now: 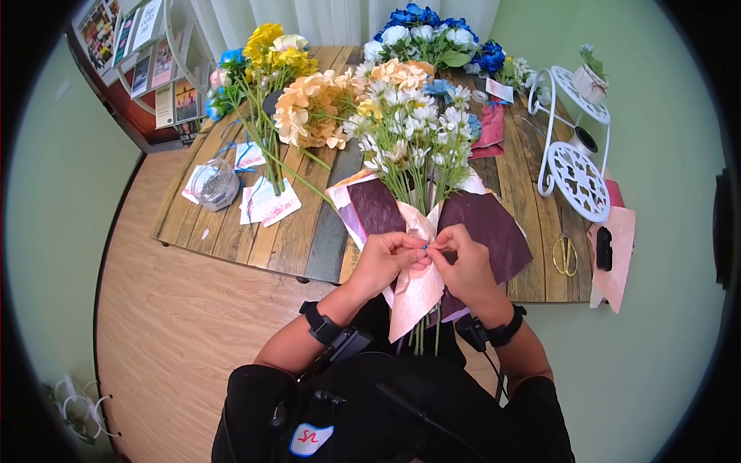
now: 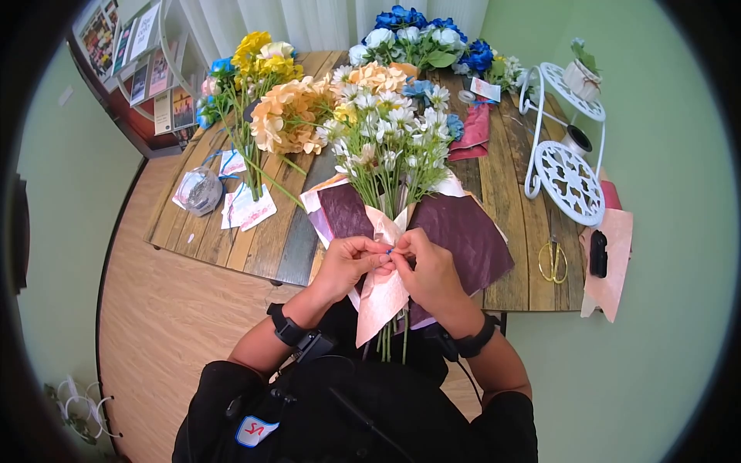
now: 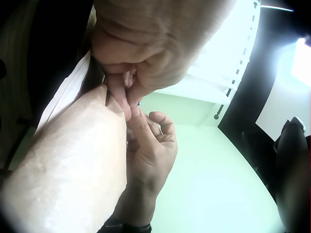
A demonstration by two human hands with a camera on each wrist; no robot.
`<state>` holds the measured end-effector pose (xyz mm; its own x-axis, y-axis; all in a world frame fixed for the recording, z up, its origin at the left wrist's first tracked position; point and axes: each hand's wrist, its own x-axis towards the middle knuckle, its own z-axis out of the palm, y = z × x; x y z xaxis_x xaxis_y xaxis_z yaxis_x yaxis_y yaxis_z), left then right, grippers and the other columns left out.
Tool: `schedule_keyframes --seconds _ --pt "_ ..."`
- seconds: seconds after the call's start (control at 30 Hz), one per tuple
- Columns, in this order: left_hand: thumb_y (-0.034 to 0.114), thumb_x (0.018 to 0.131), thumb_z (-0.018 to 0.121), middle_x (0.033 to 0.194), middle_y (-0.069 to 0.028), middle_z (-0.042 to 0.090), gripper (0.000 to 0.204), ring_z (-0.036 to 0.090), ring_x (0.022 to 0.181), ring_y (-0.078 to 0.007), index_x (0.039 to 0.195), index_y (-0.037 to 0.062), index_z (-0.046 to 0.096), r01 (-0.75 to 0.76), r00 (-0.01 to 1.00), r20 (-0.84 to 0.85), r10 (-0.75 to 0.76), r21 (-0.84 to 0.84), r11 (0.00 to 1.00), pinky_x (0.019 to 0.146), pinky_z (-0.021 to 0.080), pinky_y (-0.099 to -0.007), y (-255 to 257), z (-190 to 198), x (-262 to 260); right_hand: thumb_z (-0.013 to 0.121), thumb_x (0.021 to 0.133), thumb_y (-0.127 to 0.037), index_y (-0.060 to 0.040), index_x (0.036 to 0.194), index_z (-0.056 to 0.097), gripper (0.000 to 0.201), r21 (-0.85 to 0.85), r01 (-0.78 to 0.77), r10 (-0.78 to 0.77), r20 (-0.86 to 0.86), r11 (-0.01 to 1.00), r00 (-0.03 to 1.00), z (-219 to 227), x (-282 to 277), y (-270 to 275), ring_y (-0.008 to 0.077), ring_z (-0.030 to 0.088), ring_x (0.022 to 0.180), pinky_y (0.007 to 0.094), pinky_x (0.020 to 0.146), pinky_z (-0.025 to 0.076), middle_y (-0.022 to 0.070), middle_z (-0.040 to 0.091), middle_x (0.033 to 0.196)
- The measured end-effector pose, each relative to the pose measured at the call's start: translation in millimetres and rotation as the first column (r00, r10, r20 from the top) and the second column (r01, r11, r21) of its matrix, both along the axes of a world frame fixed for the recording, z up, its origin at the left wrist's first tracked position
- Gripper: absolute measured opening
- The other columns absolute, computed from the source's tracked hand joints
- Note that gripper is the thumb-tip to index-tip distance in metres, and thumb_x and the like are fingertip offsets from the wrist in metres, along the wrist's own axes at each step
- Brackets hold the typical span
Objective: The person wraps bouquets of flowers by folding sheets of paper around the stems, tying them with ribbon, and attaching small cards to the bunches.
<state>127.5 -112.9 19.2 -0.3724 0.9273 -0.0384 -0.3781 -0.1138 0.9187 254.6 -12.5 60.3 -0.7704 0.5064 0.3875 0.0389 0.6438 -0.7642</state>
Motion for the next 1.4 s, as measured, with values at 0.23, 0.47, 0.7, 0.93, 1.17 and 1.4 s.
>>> schedule_keyframes --seconds 0.23,0.47,0.7,0.93,1.17,1.4 --pt "0.0 0.083 0.059 0.089 -0.0125 0.064 0.016 0.063 0.077 -0.0142 0.096 -0.009 0.059 -0.038 0.997 -0.06 0.04 0.031 0.999 0.072 0.053 -0.0237 -0.7 -4.0 2.9 0.064 0.075 0.0 -0.0011 0.087 0.049 0.02 0.298 0.031 -0.025 -0.025 0.954 0.999 -6.1 2.3 -3.8 0.0251 0.064 0.068 0.0315 0.058 0.05 0.0136 0.061 0.076" --pt "0.0 0.085 0.057 0.088 -0.0133 0.064 0.012 0.063 0.078 -0.0154 0.093 -0.0073 0.06 -0.102 0.995 -0.002 0.102 0.047 0.994 0.073 0.054 -0.025 -2.0 -0.9 9.8 0.065 0.071 0.003 0.0019 0.086 0.058 0.017 -0.15 0.021 -0.034 -0.08 0.988 0.996 -6.7 -0.3 2.0 0.019 0.063 0.065 0.0263 0.059 0.049 0.0113 0.061 0.074" --pt "0.001 0.084 0.058 0.087 -0.0132 0.064 0.012 0.063 0.078 -0.0154 0.093 -0.0073 0.06 -0.087 0.996 -0.005 0.087 0.035 0.996 0.073 0.054 -0.0253 -2.0 -2.4 6.9 0.063 0.072 0.005 0.0025 0.082 0.06 0.012 -0.014 -0.004 0.002 -0.079 1.0 0.997 -2.3 0.4 -0.7 0.0167 0.06 0.066 0.0257 0.059 0.047 0.0097 0.059 0.076" --pt "0.001 0.084 0.058 0.087 -0.0128 0.063 0.011 0.063 0.078 -0.0154 0.092 -0.0067 0.06 -0.08 0.997 -0.007 0.08 0.023 0.997 0.072 0.054 -0.0256 -1.6 -1.7 5.2 0.061 0.071 0.005 0.0014 0.08 0.056 0.011 -0.011 -0.032 0.031 -0.063 0.999 0.998 -1.4 0.7 -0.9 0.0188 0.057 0.065 0.027 0.059 0.046 0.0091 0.054 0.077" --pt "0.005 0.084 0.06 0.086 -0.012 0.064 0.013 0.063 0.075 -0.0157 0.091 -0.0061 0.06 0.032 0.999 -0.016 -0.032 -0.026 0.999 0.071 0.054 -0.026 0.5 3.1 -6.1 0.061 0.071 0.005 0.0009 0.08 0.055 0.012 0.056 -0.158 0.162 -0.074 0.986 0.984 -1.2 1.1 8.0 0.0185 0.056 0.069 0.0276 0.061 0.046 0.0094 0.052 0.08" --pt "0.007 0.084 0.061 0.08 -0.0115 0.064 0.012 0.064 0.071 -0.0151 0.088 -0.0039 0.061 0.197 0.98 0.056 -0.193 -0.07 0.978 0.068 0.053 -0.0248 4.4 5.4 -20.1 0.063 0.067 0.005 0.0004 0.081 0.057 0.016 0.344 -0.264 0.31 -0.087 0.901 0.947 -1.3 1.1 18.3 0.0249 0.054 0.072 0.0317 0.063 0.045 0.0095 0.053 0.082"
